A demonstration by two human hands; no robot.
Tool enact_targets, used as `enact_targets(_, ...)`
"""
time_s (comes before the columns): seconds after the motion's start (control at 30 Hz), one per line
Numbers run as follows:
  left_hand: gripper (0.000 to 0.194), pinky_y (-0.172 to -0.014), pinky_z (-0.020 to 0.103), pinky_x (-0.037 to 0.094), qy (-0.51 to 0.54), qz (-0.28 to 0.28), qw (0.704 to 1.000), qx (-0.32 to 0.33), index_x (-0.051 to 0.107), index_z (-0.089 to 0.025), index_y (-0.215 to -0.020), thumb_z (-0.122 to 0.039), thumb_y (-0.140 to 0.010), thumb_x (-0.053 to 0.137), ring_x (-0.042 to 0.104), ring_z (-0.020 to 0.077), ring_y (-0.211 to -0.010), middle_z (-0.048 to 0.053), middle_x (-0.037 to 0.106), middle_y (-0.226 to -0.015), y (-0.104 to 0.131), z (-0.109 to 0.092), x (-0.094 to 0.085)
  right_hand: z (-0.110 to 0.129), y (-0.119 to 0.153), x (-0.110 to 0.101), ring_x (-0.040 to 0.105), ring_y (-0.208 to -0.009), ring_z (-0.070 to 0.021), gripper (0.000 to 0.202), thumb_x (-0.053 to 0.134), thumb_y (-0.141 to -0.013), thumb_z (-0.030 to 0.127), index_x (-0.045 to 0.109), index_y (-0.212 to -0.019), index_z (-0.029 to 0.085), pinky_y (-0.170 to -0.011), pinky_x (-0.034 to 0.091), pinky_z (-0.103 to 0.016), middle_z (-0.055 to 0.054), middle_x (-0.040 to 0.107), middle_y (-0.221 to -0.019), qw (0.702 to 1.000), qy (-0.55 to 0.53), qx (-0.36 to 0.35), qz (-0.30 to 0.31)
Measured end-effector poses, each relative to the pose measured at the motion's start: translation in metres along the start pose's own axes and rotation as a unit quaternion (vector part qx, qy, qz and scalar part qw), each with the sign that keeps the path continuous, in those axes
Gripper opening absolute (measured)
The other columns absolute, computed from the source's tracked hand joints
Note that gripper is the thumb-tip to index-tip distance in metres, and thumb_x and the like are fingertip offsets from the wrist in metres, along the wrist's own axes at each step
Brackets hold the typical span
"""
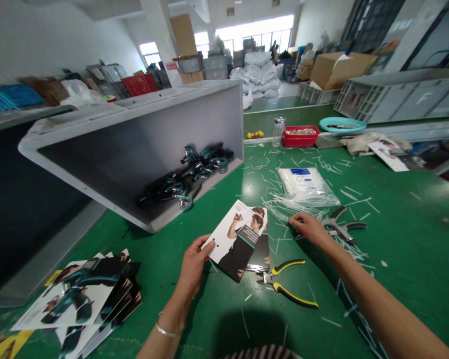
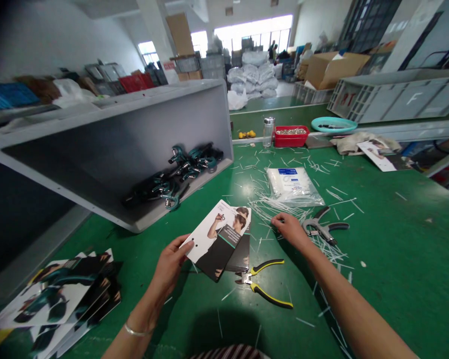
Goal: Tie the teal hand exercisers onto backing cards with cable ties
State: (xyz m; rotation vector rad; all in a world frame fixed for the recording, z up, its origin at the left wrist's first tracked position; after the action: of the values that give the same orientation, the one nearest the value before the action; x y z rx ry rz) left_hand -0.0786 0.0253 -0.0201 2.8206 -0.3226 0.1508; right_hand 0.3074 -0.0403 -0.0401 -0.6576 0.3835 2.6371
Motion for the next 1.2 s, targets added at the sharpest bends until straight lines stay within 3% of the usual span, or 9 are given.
enact_targets(0.17,0.047,-0.07,0.022,0.05,0.044,0.002,0.999,0.001,0.068,-0.016,-0.111,-0.036,-0.071,0.08,0.064,0.0124,-0.076,0.005,0.073,-0.099,0.0,0.001,0.003,-0.004,0.005,0.006,0.055,-0.048,-0.0119,0.037,0.066,-0.075,0.049,0.058,-0.095,0.019,-0.047,0.046,-0.026,-0.001,0.067,-0.074,0.989,-0.15,-0.01,0.007)
enact_targets(0.33,0.049,-0.076,0.026,0.052,0.073,-0.002,0.997,0.011,0.069,-0.015,-0.111,-0.036,-0.068,0.081,0.066,0.015,-0.079,0.007,0.074,-0.1,0.0,-0.004,0.008,-0.002,0.016,0.015,0.052,-0.044,-0.0124,0.039,0.062,-0.081,0.056,0.064,-0.088,0.018,-0.045,0.042,-0.025,0.0,0.062,-0.06,0.995,-0.09,-0.012,0.03)
enact_targets(0.53,0.043,-0.063,0.022,0.048,-0.008,0.028,1.0,0.011,0.072,-0.014,-0.103,-0.039,-0.069,0.08,0.063,0.0139,-0.071,0.006,0.073,-0.089,-0.009,-0.018,0.002,0.015,0.02,0.005,0.063,-0.077,-0.0192,0.036,0.072,-0.076,0.053,0.072,-0.088,0.019,-0.063,0.05,-0.027,-0.007,0.071,-0.092,0.996,-0.079,-0.038,-0.035)
enact_targets(0.63,0.039,-0.055,0.02,0.043,-0.056,0.063,0.996,0.026,0.072,-0.013,-0.101,-0.04,-0.074,0.076,0.06,0.0121,-0.065,0.005,0.071,-0.082,-0.014,-0.03,0.009,0.035,0.024,0.015,0.062,-0.067,-0.0148,0.034,0.075,-0.074,0.049,0.069,-0.09,0.02,-0.063,0.052,-0.027,-0.003,0.069,-0.086,0.978,-0.208,-0.023,-0.004)
enact_targets(0.73,0.039,-0.051,0.019,0.042,-0.084,0.096,0.991,0.036,0.071,-0.012,-0.103,-0.041,-0.077,0.073,0.058,0.0119,-0.062,0.004,0.069,-0.079,-0.013,-0.036,0.025,0.072,0.035,0.038,0.064,-0.067,-0.0142,0.031,0.077,-0.074,0.045,0.064,-0.087,0.02,-0.067,0.055,-0.028,-0.002,0.069,-0.081,0.954,-0.293,-0.029,0.058)
enact_targets(0.87,0.042,-0.049,0.02,0.043,-0.092,0.102,0.99,0.037,0.07,-0.012,-0.105,-0.043,-0.076,0.072,0.057,0.0126,-0.061,0.004,0.068,-0.078,-0.011,-0.036,0.038,0.121,0.054,0.072,0.062,-0.059,-0.0118,0.026,0.071,-0.081,0.043,0.061,-0.084,0.019,-0.062,0.054,-0.025,0.001,0.065,-0.067,0.951,-0.278,-0.076,0.11)
enact_targets(1.0,0.044,-0.05,0.021,0.046,-0.088,0.106,0.99,0.03,0.07,-0.013,-0.106,-0.044,-0.075,0.073,0.059,0.014,-0.063,0.005,0.069,-0.08,-0.011,-0.031,0.039,0.142,0.063,0.1,0.066,-0.059,-0.016,0.028,0.069,-0.082,0.044,0.059,-0.087,0.019,-0.062,0.056,-0.031,-0.001,0.069,-0.071,0.945,-0.273,-0.091,0.155)
enact_targets(1.1,0.044,-0.051,0.022,0.047,-0.086,0.105,0.99,0.029,0.07,-0.013,-0.105,-0.045,-0.074,0.073,0.06,0.0146,-0.064,0.005,0.069,-0.081,-0.01,-0.031,0.036,0.151,0.067,0.101,0.066,-0.069,-0.0181,0.023,0.063,-0.087,0.042,0.065,-0.087,0.019,-0.068,0.054,-0.033,-0.003,0.069,-0.076,0.96,-0.183,-0.171,0.122)
enact_targets(1.2,0.044,-0.051,0.022,0.046,-0.087,0.097,0.991,0.033,0.071,-0.013,-0.103,-0.045,-0.073,0.074,0.06,0.0146,-0.063,0.005,0.07,-0.079,-0.009,-0.033,0.036,0.162,0.075,0.096,0.064,-0.084,-0.0196,0.017,0.057,-0.092,0.034,0.068,-0.088,0.021,-0.08,0.05,-0.035,-0.004,0.069,-0.087,0.952,-0.079,-0.289,0.067)
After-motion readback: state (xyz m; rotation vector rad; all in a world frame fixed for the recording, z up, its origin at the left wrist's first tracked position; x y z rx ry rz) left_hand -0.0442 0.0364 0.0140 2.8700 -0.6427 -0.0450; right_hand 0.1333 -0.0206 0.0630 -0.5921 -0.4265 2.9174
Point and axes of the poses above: each hand's wrist, its own y-axis away from the middle knuckle, its own x-axis out of the palm, z = x × y, the point moved 7 cm from there along -y, towards the middle knuckle
